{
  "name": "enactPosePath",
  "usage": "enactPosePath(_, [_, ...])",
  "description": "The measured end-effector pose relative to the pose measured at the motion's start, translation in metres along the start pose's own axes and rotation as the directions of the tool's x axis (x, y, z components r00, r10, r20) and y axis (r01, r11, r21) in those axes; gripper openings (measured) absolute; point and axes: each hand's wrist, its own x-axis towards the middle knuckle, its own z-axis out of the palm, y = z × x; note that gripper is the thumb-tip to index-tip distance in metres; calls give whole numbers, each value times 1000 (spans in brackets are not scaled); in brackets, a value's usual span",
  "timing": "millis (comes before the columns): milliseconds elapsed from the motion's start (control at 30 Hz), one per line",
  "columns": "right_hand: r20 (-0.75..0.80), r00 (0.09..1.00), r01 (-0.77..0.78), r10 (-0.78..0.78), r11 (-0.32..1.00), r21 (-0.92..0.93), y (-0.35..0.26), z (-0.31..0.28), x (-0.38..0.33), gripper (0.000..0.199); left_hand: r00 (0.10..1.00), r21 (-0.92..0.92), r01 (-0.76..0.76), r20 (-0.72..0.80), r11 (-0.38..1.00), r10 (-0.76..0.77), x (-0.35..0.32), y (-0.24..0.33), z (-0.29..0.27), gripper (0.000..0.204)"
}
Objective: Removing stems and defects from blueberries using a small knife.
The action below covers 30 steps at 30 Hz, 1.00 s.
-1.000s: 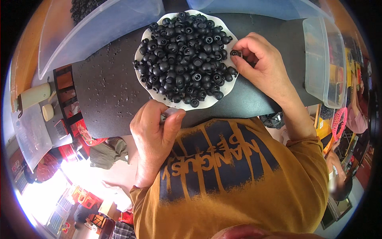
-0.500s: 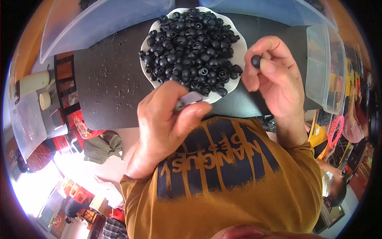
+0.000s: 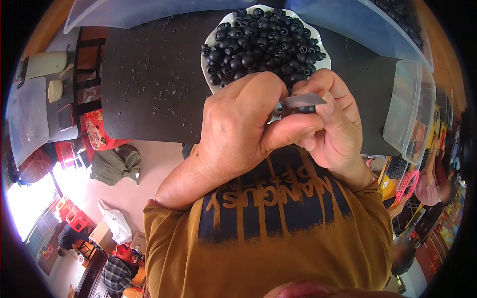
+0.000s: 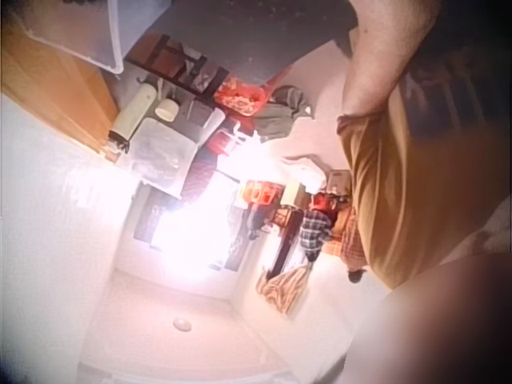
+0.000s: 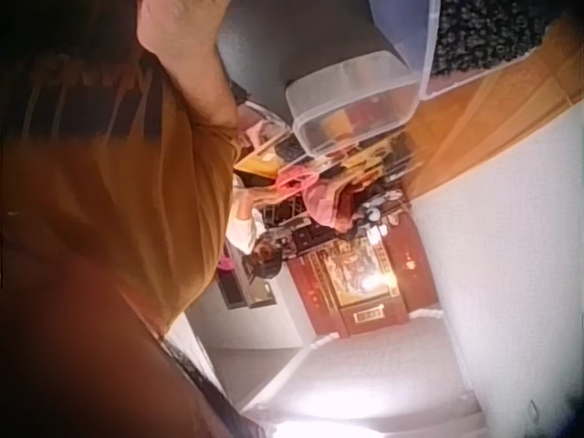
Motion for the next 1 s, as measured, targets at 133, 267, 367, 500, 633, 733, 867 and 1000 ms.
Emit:
enactPosePath(133, [0,1000,16,-16,1000,15,4,-2,0,19,1000,-9,7,4,1000,-7,-1,-1,1,47])
enactPosePath(267, [29,999,27,-28,999,19,7,-4,0,18,1000,18,-4,12,1000,4,-2,-2,2,48])
enactPosePath(367, [44,999,25,-27,998,52,9,-5,0,17,1000,32,-11,10,999,11,-2,-2,2,49])
enactPosePath(500, [67,997,29,-31,999,36,7,-4,0,16,999,79,-46,-9,996,47,-3,-1,1,50])
enactPosePath(633, [68,997,37,-38,999,25,7,-3,-1,16,998,95,-61,-5,994,61,-2,0,0,50])
enactPosePath(733, [46,999,25,-27,999,30,8,-2,-1,16,998,85,-66,1,994,66,-2,0,0,50])
enactPosePath(867, [69,997,37,-41,998,58,11,-5,-1,15,998,95,-63,-2,994,64,-4,-1,2,50])
enactPosePath(1000, [71,997,33,-38,997,63,11,-3,-1,15,996,152,-76,-31,985,82,-4,0,2,50])
